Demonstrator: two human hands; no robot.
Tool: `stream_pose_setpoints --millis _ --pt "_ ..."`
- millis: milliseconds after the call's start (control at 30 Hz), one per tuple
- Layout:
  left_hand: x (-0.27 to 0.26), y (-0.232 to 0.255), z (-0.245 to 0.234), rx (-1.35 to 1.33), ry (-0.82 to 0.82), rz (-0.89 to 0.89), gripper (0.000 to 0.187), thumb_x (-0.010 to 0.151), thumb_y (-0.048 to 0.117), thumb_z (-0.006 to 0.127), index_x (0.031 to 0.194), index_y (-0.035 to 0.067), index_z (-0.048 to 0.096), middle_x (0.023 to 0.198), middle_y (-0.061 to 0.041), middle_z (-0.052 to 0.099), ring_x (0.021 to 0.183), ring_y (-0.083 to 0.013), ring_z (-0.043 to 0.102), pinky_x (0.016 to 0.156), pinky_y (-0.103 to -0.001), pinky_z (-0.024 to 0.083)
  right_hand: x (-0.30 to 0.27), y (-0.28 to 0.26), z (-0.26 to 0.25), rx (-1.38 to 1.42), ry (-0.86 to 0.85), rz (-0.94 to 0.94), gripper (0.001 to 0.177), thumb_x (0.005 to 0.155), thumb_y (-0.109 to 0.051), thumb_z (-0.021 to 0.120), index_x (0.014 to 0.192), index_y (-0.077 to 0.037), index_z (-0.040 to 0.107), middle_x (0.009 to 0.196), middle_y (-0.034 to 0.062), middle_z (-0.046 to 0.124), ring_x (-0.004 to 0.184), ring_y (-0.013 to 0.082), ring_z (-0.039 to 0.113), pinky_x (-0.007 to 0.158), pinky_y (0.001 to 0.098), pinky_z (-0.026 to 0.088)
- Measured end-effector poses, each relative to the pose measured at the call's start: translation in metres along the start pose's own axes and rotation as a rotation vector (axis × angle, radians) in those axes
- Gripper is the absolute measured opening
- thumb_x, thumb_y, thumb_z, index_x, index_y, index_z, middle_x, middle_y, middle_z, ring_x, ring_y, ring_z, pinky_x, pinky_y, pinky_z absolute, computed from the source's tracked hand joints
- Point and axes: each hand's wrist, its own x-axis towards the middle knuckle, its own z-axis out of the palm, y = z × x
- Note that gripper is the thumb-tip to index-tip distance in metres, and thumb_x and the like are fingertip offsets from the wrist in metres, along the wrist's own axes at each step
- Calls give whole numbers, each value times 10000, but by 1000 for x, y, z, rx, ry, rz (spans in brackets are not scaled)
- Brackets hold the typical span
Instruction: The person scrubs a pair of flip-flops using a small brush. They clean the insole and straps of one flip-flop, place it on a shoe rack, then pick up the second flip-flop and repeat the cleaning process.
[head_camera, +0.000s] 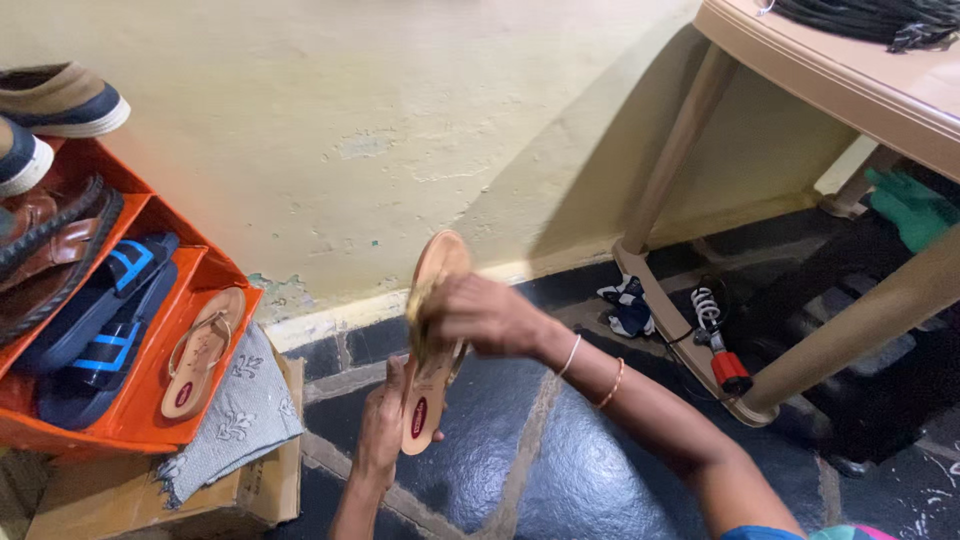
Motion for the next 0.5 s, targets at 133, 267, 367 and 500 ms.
stream_pose_setpoints --millis 133,267,367,500 --pt "2 -7 -3 43 -14 42 845 891 732 400 948 -43 731 688 -129 706 503 -191 713 441 -326 620 -6 8 1 -17 21 -16 257 869 -11 701 1069 -167 659 1289 -5 676 1177 210 689 1000 375 615" --pt "0 -7 -5 -42 -55 100 784 842 716 474 1014 -1 739 695 -127 720 481 -184 692 427 -299 590 -7 16 -3 -93 154 435 280 932 7 692 1166 -146 669 1256 60 659 1097 231 679 907 325 625" --pt "-1 -3 -6 -213 -78 110 785 864 696 485 1051 -35 705 729 -141 723 495 -188 694 438 -297 601 -5 -4 -4 -1 88 671 329 942 43 637 1232 -110 670 1241 116 659 969 228 684 786 293 614" --pt "-3 0 -2 -327 -77 83 771 885 681 464 1110 -27 668 757 -159 709 524 -189 699 445 -306 608 -7 -47 -1 73 56 713 350 892 11 631 1220 -106 657 1198 119 649 972 234 683 801 297 607"
